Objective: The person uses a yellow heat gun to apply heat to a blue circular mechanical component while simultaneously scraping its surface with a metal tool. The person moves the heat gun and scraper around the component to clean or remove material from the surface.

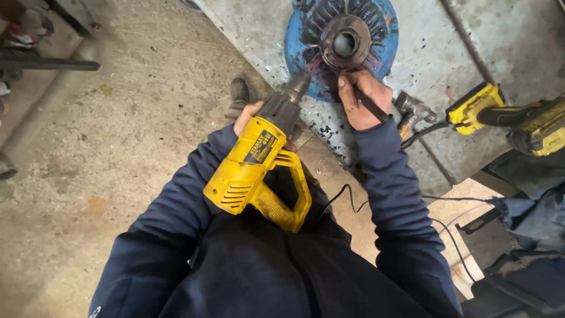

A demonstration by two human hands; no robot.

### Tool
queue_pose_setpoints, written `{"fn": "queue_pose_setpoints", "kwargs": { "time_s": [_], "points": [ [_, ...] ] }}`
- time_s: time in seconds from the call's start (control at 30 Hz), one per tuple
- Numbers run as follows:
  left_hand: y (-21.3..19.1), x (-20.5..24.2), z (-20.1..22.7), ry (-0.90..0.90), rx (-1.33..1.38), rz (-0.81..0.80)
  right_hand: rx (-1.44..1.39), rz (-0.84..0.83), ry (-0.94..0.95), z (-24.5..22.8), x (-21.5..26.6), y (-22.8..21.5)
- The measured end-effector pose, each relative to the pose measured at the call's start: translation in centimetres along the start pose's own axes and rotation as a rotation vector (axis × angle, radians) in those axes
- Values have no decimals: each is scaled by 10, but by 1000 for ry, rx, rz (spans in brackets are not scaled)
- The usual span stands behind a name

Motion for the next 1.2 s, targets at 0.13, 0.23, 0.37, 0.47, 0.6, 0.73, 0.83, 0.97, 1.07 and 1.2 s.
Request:
{"fn": "queue_pose_setpoints", "kwargs": {
  "time_s": [0.13, 0.23, 0.37, 0.47, 0.6, 0.73, 0.83, 0.97, 1.07, 1.2],
  "points": [
    [-6, 0, 6, -6, 87, 36, -186, -60, 14, -1, 0, 5],
    [12, 5, 5, -26, 58, 24, -336, 69, 216, 23, 8, 3],
    [-8, 6, 9, 8, 116, 17, -138, -28, 82, 9, 6, 4],
    [17, 10, 14, 32, 13, -53, -330, 7, 282, 25, 17, 9],
    [-9, 9, 10, 46, 63, -7, -27, 17, 19, 6, 15, 6],
    [17, 11, 10, -7, 38, 9, 154, 10, -263, -15, 22, 7],
    [-22, 9, 10, 56, 43, 58, 59, -58, -308, -24, 23, 17],
    [25, 6, 9, -6, 22, -11, 119, -21, -219, -17, 30, 17],
    [14, 2, 5, 8, -67, -1, 173, 62, -153, -10, 36, 12],
    [-1, 3, 9, 56, -59, 32, 137, 48, -194, -17, 33, 15]
  ]
}}
Point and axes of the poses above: each hand's wrist, its own x-axis away from the middle knuckle, its own y-axis out of the palm, z = x × y, the point moved 8 cm from there along -x, towards the middle knuckle, and after that the axes turned 11 degrees about -y, right-handed, at the moved point
